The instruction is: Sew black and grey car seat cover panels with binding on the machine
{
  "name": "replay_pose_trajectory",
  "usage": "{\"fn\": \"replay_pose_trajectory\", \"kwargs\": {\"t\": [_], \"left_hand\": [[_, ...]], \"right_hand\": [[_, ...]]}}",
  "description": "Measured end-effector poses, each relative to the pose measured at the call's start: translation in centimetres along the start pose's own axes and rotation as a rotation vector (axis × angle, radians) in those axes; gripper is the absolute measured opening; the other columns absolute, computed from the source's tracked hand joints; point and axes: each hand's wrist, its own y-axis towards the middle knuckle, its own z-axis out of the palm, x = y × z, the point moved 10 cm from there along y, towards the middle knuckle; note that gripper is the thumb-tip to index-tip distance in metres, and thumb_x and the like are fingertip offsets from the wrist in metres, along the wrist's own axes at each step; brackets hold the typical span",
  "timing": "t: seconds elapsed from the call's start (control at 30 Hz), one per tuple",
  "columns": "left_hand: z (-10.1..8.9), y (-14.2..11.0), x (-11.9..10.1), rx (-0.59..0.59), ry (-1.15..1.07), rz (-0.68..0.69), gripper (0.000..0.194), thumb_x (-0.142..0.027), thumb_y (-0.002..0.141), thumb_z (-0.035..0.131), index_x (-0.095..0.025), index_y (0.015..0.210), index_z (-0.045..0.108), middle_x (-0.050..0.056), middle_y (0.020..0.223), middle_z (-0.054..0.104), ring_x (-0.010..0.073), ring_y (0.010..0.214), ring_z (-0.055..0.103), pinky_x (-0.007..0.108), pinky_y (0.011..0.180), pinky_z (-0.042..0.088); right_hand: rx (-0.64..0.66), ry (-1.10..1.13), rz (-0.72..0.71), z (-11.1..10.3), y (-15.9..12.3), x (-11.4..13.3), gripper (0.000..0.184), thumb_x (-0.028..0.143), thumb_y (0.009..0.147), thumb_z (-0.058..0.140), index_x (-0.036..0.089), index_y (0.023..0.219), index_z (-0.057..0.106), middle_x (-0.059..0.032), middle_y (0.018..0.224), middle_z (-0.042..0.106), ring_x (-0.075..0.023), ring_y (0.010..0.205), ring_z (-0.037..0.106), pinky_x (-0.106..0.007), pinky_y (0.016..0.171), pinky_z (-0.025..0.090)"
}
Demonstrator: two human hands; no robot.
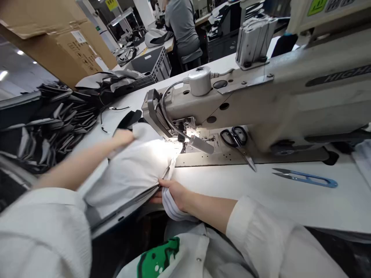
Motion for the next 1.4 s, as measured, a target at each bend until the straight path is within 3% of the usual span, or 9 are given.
{"fn": "replay_pose_trajectory", "kwargs": {"t": [0.13, 0.27, 0.4, 0.53, 0.67, 0.83, 0.93, 1.07, 1.4], "left_hand": [[7.8, -0.8, 2.6, -0.052, -0.053, -0.098, 0.034, -0.025, 0.094, 0.027, -0.013, 0.107, 0.056, 0.014, 0.107, 0.064, 0.0244, 0.095, 0.061, 0.031, 0.072, 0.044], [10.8, -0.9, 8.3, -0.048, -0.121, -0.215, 0.039, -0.031, 0.094, 0.022, -0.016, 0.107, 0.056, 0.017, 0.105, 0.063, 0.0315, 0.095, 0.061, 0.038, 0.069, 0.045], [11.8, -1.1, 12.8, -0.02, -0.209, -0.29, 0.038, -0.037, 0.093, 0.027, -0.017, 0.105, 0.057, 0.017, 0.106, 0.062, 0.0347, 0.098, 0.059, 0.044, 0.073, 0.047], [9.9, -1.6, 13.8, -0.066, -0.265, -0.265, 0.042, -0.039, 0.09, 0.035, -0.017, 0.122, 0.05, 0.019, 0.123, 0.052, 0.0367, 0.11, 0.052, 0.049, 0.083, 0.046], [3.4, -5.9, 10.9, -0.255, -0.261, -0.068, 0.052, -0.042, 0.09, 0.039, -0.015, 0.135, 0.04, 0.018, 0.138, 0.041, 0.0386, 0.124, 0.04, 0.053, 0.096, 0.04], [-4.0, -15.5, 1.0, -0.52, -0.468, 0.612, 0.041, -0.035, 0.093, 0.041, -0.023, 0.133, 0.042, 0.006, 0.133, 0.051, 0.0218, 0.122, 0.047, 0.036, 0.103, 0.041], [-2.1, -16.1, -5.8, -0.434, -0.403, 0.907, 0.033, -0.024, 0.093, 0.04, -0.02, 0.124, 0.051, 0.006, 0.128, 0.055, 0.0189, 0.117, 0.05, 0.033, 0.098, 0.044], [2.6, -11.4, -11.1, -0.377, -0.15, 0.909, 0.032, -0.019, 0.088, 0.043, -0.02, 0.117, 0.058, 0.008, 0.139, 0.046, 0.0271, 0.123, 0.044, 0.042, 0.095, 0.043], [4.5, -6.9, -12.2, -0.175, -0.045, 0.71, 0.035, -0.029, 0.08, 0.053, -0.038, 0.112, 0.064, 0.008, 0.14, 0.04, 0.034, 0.116, 0.047, 0.046, 0.084, 0.046]], "right_hand": [[-0.091, 0.105, 0.175, -1.5, 0.3, -0.7, 0.016, 0.029, 0.085, 0.051, 0.016, 0.092, 0.057, -0.0055, 0.074, 0.066, -0.0177, 0.068, 0.065, -0.033, 0.072, 0.055], [-0.063, -0.055, 0.197, -0.7, 1.4, 0.6, 0.025, 0.035, 0.082, 0.06, 0.013, 0.095, 0.058, -0.0075, 0.077, 0.066, -0.0192, 0.071, 0.065, -0.033, 0.069, 0.055], [-0.16, -0.461, -0.017, -2.0, 1.7, 5.5, 0.04, 0.042, 0.083, 0.059, 0.021, 0.115, 0.051, -0.0033, 0.081, 0.065, -0.0199, 0.071, 0.065, -0.036, 0.066, 0.055], [-0.392, -1.396, -0.567, -1.4, -1.1, 13.0, 0.029, 0.029, 0.09, 0.044, 0.02, 0.115, 0.056, -0.008, 0.094, 0.065, -0.0215, 0.085, 0.064, -0.038, 0.075, 0.054], [-0.307, -2.098, -1.067, 3.8, -3.0, 12.3, 0.039, 0.01, 0.089, 0.036, 0.015, 0.123, 0.053, -0.0134, 0.129, 0.053, -0.0247, 0.123, 0.045, -0.045, 0.101, 0.04], [-0.172, -2.486, -0.97, 4.7, 0.0, 7.1, 0.055, 0.02, 0.08, 0.053, -0.004, 0.129, 0.046, -0.0269, 0.135, 0.043, -0.0342, 0.129, 0.038, -0.048, 0.105, 0.037], [-0.319, -2.643, -1.079, 4.8, 0.7, 5.6, 0.037, 0.01, 0.083, 0.047, -0.007, 0.114, 0.057, -0.0295, 0.117, 0.057, -0.0343, 0.112, 0.056, -0.046, 0.093, 0.048], [-0.417, -2.762, -1.267, 5.3, 0.5, 4.4, 0.029, 0.003, 0.085, 0.04, -0.005, 0.1, 0.064, -0.0268, 0.101, 0.065, -0.0319, 0.095, 0.064, -0.042, 0.079, 0.054], [-0.363, -2.752, -1.157, 5.7, 0.9, 5.7, 0.027, 0.004, 0.085, 0.039, 0.001, 0.089, 0.065, -0.0221, 0.091, 0.067, -0.0286, 0.088, 0.065, -0.036, 0.07, 0.053]]}}
